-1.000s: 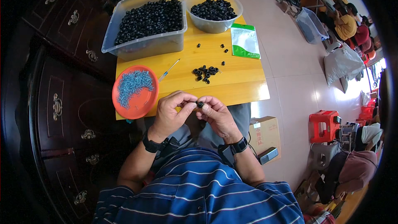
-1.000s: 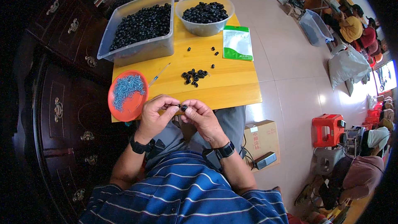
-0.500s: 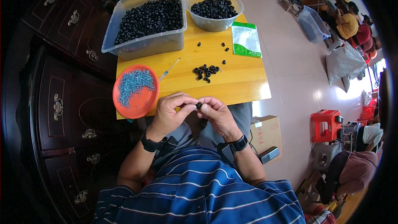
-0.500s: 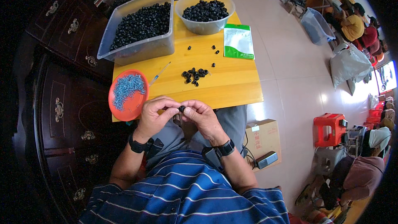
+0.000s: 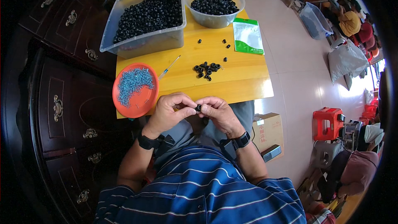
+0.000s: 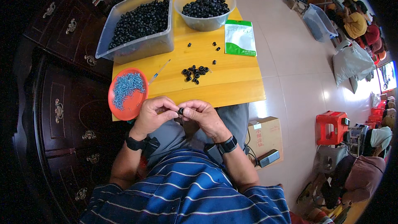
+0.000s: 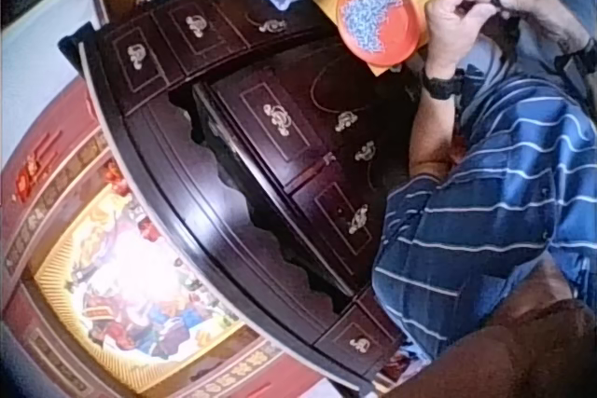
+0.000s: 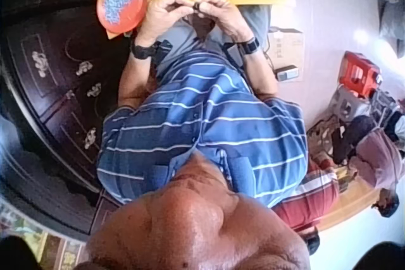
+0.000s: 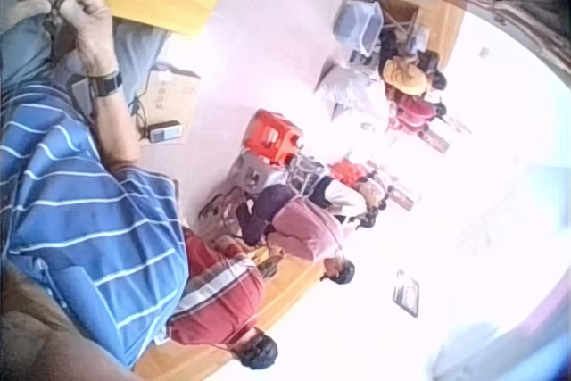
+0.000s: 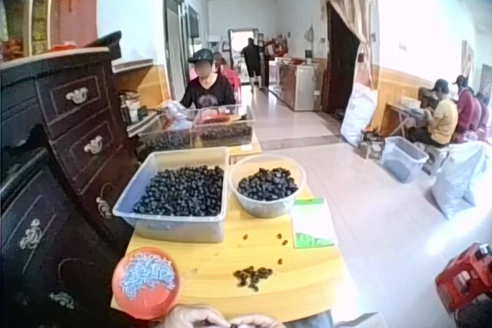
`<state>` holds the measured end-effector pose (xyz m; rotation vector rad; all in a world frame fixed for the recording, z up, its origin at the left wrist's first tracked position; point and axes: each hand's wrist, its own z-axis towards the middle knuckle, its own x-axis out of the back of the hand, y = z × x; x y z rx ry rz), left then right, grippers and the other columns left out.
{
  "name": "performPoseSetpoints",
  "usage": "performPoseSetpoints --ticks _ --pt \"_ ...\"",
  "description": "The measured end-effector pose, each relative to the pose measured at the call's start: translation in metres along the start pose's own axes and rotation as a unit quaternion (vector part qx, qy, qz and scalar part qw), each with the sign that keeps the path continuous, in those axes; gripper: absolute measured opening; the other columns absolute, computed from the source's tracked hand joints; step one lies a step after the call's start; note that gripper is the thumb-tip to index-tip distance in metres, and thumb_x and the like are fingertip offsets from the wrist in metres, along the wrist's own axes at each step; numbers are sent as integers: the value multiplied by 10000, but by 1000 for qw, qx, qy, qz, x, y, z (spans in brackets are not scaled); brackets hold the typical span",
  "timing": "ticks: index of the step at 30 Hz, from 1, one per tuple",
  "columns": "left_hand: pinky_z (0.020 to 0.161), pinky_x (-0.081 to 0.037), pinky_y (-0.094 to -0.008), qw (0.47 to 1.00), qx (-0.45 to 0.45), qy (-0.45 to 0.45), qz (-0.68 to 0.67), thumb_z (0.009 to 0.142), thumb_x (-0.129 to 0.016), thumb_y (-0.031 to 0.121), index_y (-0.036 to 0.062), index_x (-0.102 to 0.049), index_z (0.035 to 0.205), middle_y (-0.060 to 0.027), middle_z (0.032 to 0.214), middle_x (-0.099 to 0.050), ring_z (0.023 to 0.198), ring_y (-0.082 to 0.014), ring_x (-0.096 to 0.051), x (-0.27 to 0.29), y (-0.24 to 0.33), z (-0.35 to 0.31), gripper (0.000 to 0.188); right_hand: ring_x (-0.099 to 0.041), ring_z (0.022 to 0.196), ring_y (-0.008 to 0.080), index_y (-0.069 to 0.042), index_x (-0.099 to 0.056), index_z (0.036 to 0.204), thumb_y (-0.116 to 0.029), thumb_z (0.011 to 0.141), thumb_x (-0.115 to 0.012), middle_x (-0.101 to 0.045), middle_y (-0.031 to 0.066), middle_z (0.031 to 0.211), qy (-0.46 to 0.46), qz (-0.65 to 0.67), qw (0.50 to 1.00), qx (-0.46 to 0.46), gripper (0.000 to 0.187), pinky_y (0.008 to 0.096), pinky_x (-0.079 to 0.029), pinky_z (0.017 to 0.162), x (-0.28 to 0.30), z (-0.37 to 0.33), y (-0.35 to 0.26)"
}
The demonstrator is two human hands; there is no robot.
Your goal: The recorder inserts small blue pins into black plastic components at a table in a workshop setting.
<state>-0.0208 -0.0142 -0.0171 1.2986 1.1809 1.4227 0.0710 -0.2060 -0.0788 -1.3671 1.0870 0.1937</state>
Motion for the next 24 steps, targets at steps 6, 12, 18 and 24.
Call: performPoseSetpoints --ticks 6,12,18,24 --pt "733 -506 -200 978 90 -83 -172 865 -766 2 10 -704 1123 6 938 -668 832 -41 -615 6 -5 -1 265 -603 821 65 -74 -555 1152 -134 948 -726 -682 5 942 -88 -41 995 -15 273 211 -482 740 -1 6 -15" --pt "710 -479 -220 986 14 -153 -63 856 -795 65 26 -705 1201 -1 926 -668 801 -50 -592 10 -1 0 359 -601 791 54 -85 -527 1119 -125 916 -764 -691 -7 902 -142 -56 987 -43 314 194 -469 715 7 15 -19" --pt "699 -473 -245 993 -15 -118 -9 824 -817 115 27 -719 1137 -28 886 -670 767 -107 -604 10 6 -3 339 -608 711 54 -92 -549 1042 -105 873 -804 -689 -8 838 -101 -2 994 -43 306 189 -482 662 -2 14 -16" --pt "646 -474 -266 994 -87 -39 53 795 -803 45 17 -705 1025 -49 803 -628 689 -144 -593 2 13 -10 251 -602 669 49 -102 -551 994 -124 853 -826 -673 -24 803 -85 32 996 -11 310 182 -478 625 -10 13 -8"
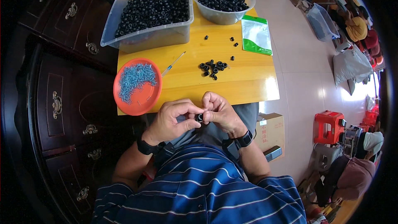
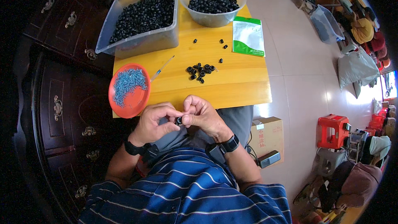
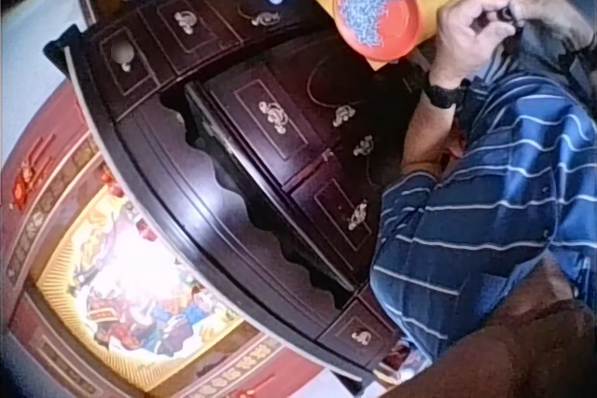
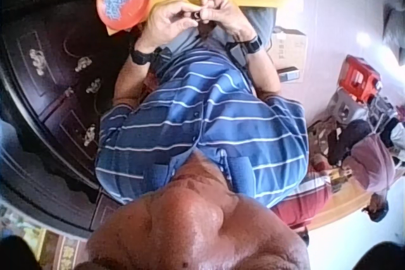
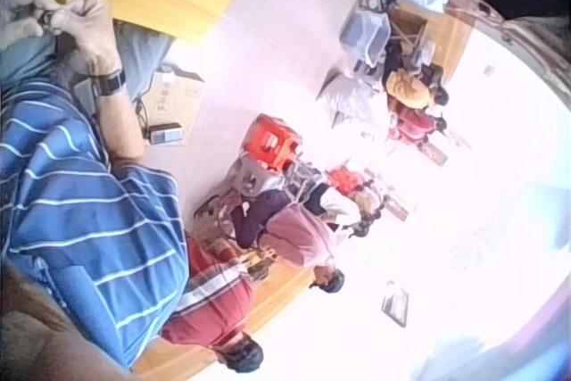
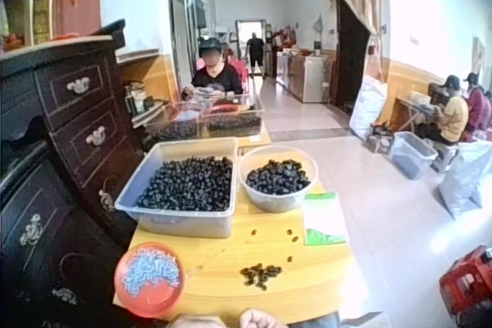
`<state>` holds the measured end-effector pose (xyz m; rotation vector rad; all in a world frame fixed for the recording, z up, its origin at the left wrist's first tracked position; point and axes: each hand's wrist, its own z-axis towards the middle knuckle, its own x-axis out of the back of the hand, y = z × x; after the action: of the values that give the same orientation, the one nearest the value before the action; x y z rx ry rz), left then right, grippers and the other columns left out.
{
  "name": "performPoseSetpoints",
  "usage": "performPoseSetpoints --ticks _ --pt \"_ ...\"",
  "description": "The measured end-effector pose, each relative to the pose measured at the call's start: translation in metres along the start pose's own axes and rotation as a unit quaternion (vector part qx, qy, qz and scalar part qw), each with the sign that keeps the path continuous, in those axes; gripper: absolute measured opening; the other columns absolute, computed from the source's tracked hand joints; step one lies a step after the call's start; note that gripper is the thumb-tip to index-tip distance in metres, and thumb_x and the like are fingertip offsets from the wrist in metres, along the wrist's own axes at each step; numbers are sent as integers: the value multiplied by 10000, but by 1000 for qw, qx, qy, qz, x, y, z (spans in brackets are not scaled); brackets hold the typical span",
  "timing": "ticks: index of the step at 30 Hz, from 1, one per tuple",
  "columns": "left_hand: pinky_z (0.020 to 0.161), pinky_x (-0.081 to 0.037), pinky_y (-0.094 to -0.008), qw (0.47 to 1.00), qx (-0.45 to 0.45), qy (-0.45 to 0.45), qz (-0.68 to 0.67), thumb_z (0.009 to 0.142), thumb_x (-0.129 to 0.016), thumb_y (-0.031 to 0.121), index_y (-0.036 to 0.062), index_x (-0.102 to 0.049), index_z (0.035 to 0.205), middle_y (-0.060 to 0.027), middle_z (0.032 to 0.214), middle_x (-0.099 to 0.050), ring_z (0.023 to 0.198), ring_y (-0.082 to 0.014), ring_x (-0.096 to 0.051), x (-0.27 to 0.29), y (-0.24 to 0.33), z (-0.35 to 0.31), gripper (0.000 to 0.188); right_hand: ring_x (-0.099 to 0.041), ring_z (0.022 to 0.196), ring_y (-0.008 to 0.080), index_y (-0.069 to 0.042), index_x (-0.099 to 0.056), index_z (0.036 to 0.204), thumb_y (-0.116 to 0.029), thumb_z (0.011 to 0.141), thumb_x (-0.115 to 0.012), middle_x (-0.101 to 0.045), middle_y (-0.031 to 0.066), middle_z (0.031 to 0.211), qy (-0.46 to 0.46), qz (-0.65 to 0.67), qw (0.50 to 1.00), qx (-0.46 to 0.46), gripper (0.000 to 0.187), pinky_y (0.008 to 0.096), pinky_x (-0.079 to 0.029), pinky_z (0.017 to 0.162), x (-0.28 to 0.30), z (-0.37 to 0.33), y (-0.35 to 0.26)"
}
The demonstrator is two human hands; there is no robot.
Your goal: The recorder inserts small blue pins into black plastic components at a table in a workshop setting.
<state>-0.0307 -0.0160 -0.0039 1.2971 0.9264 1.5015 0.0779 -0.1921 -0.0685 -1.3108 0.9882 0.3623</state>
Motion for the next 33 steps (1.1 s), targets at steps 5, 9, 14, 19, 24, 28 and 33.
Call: performPoseSetpoints --ticks 5,9,14,19,24,28,33 --pt "633 -472 -280 999 6 32 -7 797 -800 43 22 -694 1017 -47 762 -590 674 -147 -583 -7 1 -6 246 -605 684 52 -104 -540 971 -126 866 -816 -664 -28 802 -6 -3 1000 -9 296 187 -480 639 -4 0 -6" --pt "635 -463 -280 998 -14 60 0 810 -810 84 20 -694 1050 -49 766 -589 676 -146 -578 -9 -1 -9 274 -598 730 47 -102 -530 954 -126 908 -775 -656 -26 830 0 -25 1000 -16 251 187 -474 677 -11 1 -10" --pt "618 -463 -287 995 -23 82 42 774 -813 31 32 -699 1042 -55 749 -571 656 -158 -569 -12 5 -9 291 -598 785 48 -105 -516 925 -126 929 -751 -642 -23 859 16 -40 999 -6 236 191 -468 705 -13 -4 -10" --pt "634 -463 -277 997 -17 56 51 794 -815 65 14 -673 1031 -50 765 -596 676 -152 -596 -9 7 -12 280 -605 803 58 -105 -511 903 -122 924 -755 -609 -35 836 16 -53 998 -16 246 201 -483 721 -19 -6 -14" --pt "626 -459 -271 997 -27 64 47 799 -817 69 18 -670 1014 -50 761 -593 659 -144 -584 -10 15 -12 265 -625 797 73 -101 -513 901 -111 920 -756 -611 -24 833 -10 -19 1000 -11 245 220 -518 749 -21 -5 -13" --pt "618 -447 -263 995 -25 80 45 801 -813 65 22 -673 1009 -44 751 -584 641 -131 -564 -11 16 -14 255 -634 798 79 -99 -515 898 -109 924 -751 -612 -23 834 -10 -15 1000 -12 238 223 -518 745 -22 -4 -11" --pt "594 -440 -275 995 -5 86 40 774 -809 24 22 -692 1008 -42 727 -553 638 -138 -554 -11 20 -18 261 -643 799 81 -94 -523 915 -115 936 -738 -615 -24 841 -26 -14 999 -30 217 226 -519 743 -24 -4 -10"
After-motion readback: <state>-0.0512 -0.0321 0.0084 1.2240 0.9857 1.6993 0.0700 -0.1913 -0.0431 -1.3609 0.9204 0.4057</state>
